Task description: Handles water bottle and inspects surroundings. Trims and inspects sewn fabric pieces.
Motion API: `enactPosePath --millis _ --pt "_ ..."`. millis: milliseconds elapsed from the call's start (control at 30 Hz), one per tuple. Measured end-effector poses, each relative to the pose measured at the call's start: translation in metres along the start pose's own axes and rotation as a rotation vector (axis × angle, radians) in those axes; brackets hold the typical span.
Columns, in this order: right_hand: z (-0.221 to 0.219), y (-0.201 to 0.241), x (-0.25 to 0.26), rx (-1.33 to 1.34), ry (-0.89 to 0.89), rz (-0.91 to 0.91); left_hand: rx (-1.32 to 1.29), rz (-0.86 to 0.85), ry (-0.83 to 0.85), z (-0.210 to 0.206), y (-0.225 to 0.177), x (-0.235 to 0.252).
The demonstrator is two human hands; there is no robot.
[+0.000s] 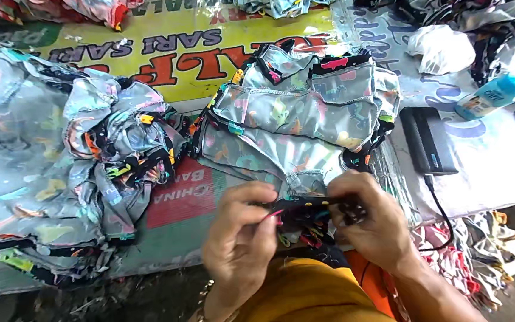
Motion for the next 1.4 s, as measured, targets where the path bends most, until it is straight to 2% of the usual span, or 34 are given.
enactPosePath --millis 67,100,200,267,400,467,533,633,700,733,833,933,1033,1167,1267,1333,1400 --pt "0.011 0.011 -0.004 -0.240 -0.013 0.127 0.063 -0.109 0.070 0.015 -0.008 0.001" --pt "0.013 0.016 -0.006 -0.313 0.019 0.174 0.121 -0.141 0.160 0.019 -0.010 0.000" --pt "0.001 0.014 -0.015 -0.486 0.258 0.222 0.454 -0.189 0.475 0.023 0.001 -0.010" --pt "-0.008 0.004 -0.022 -0.536 0.408 0.162 0.656 -0.160 0.590 0.020 0.013 -0.020" --pt "-0.006 0.002 -0.023 -0.494 0.446 0.101 0.623 0.027 0.445 0.012 0.014 -0.022" --pt "-0.002 0.004 -0.019 -0.489 0.474 0.089 0.702 0.004 0.396 0.003 0.012 -0.021" --pt "0.004 0.012 -0.011 -0.463 0.459 0.095 0.860 -0.109 0.414 -0.011 0.010 -0.024" --pt "0.007 0.024 0.003 -0.090 0.259 0.073 0.972 -0.223 0.387 -0.023 0.008 -0.030" --pt "-0.006 0.021 0.008 0.249 0.210 -0.014 0.956 -0.255 0.371 -0.022 0.007 -0.033" --pt "-0.015 0.015 0.008 0.332 0.220 -0.083 0.957 -0.278 0.370 -0.021 0.006 -0.035" --pt "-0.033 -0.004 0.005 0.314 0.245 -0.223 0.940 -0.349 0.369 -0.014 0.005 -0.042" --pt "-0.028 -0.008 0.000 0.339 0.230 -0.284 0.907 -0.337 0.398 -0.004 0.008 -0.053" --pt "-0.024 -0.009 -0.001 0.335 0.233 -0.294 0.892 -0.283 0.419 0.000 0.011 -0.055" --pt "-0.027 -0.009 0.000 0.340 0.211 -0.321 0.764 -0.141 0.293 -0.004 0.006 -0.043" --pt "-0.028 -0.009 0.000 0.364 0.188 -0.353 0.863 -0.079 0.223 -0.015 0.004 -0.030" --pt "-0.029 -0.010 0.000 0.375 0.178 -0.364 0.953 -0.087 0.249 -0.022 0.005 -0.022" --pt "-0.029 -0.009 0.000 0.371 0.185 -0.357 0.921 -0.065 0.253 -0.022 0.007 -0.020"
Point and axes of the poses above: each hand's wrist, its own x-axis towards the middle knuckle, its own z-axis out of the back of the hand, y = z × x, the point moved 4 cm from there along x, towards the middle knuckle, and after that the axes turned 3 degrees about z, right-handed, at the moved point
